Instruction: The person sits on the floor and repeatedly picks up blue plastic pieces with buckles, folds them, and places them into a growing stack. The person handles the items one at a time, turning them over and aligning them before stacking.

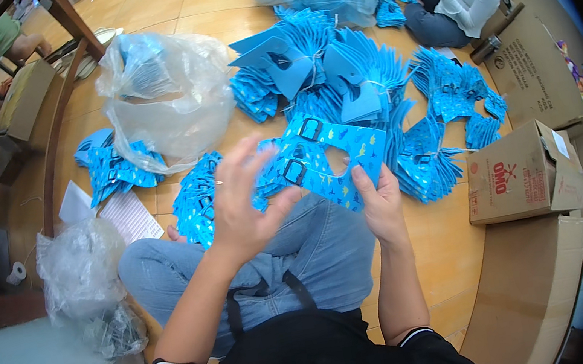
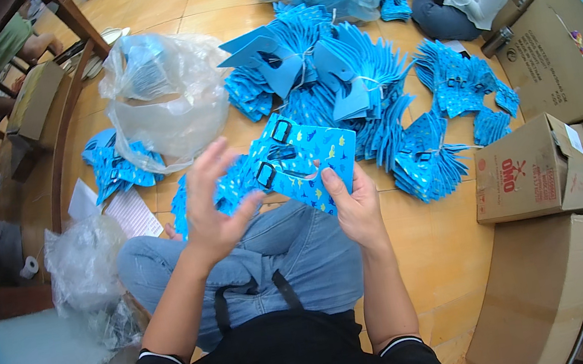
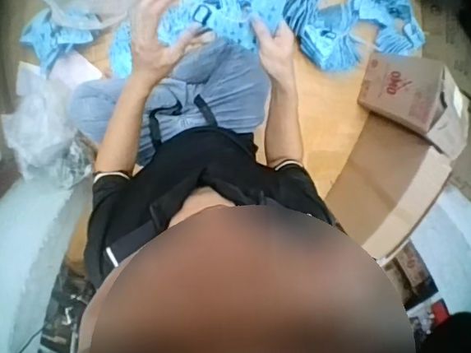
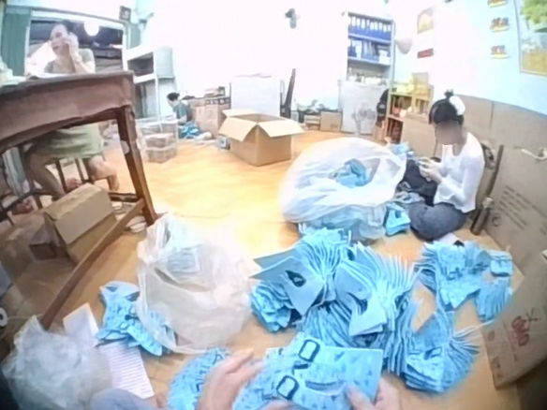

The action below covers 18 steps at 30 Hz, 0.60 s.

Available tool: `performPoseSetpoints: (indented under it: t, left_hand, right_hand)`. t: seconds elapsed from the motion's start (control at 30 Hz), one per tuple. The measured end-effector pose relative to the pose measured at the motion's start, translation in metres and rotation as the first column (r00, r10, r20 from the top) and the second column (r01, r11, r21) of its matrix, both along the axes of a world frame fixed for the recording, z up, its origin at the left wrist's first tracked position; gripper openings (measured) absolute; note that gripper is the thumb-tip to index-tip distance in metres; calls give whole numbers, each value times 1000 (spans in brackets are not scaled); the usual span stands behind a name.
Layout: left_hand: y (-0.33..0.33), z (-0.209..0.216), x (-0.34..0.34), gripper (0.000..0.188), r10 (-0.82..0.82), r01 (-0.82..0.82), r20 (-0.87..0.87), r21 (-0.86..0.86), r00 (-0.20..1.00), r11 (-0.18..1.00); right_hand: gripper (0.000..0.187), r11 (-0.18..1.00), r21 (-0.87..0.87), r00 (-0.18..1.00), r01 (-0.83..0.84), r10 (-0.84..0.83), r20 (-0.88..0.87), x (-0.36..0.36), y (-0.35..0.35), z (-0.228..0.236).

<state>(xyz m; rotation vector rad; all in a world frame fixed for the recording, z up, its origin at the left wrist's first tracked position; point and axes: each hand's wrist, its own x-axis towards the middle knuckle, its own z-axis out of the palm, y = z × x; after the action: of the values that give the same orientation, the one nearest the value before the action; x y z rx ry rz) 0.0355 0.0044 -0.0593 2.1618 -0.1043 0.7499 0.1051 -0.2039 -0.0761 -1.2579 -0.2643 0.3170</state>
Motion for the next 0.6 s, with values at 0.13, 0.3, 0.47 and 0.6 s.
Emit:
performPoseSetpoints:
  t: [0.13,0.3,0.47,0.6]
  left_hand:
    - [2,0,10,53,-84,-29,-145,-643,986,765]
    - [18,3,5,27,-296,139,-98,-717,950,683]
    - [23,4,-1,13,-175,142,-6,-554,985,820]
    - [24,3,0,14,-148,130,2,-491,989,862]
  right_hand:
    - [25,997,-16,993,-80,81,84,-4,-12,18]
    - [15,959,-235,881,160,-32,471,1,-6,23]
    - [19,883,-285,714,372,-76,696,5,-1,26]
    - [20,874,-289,695,390,-74,715,5,-1,26]
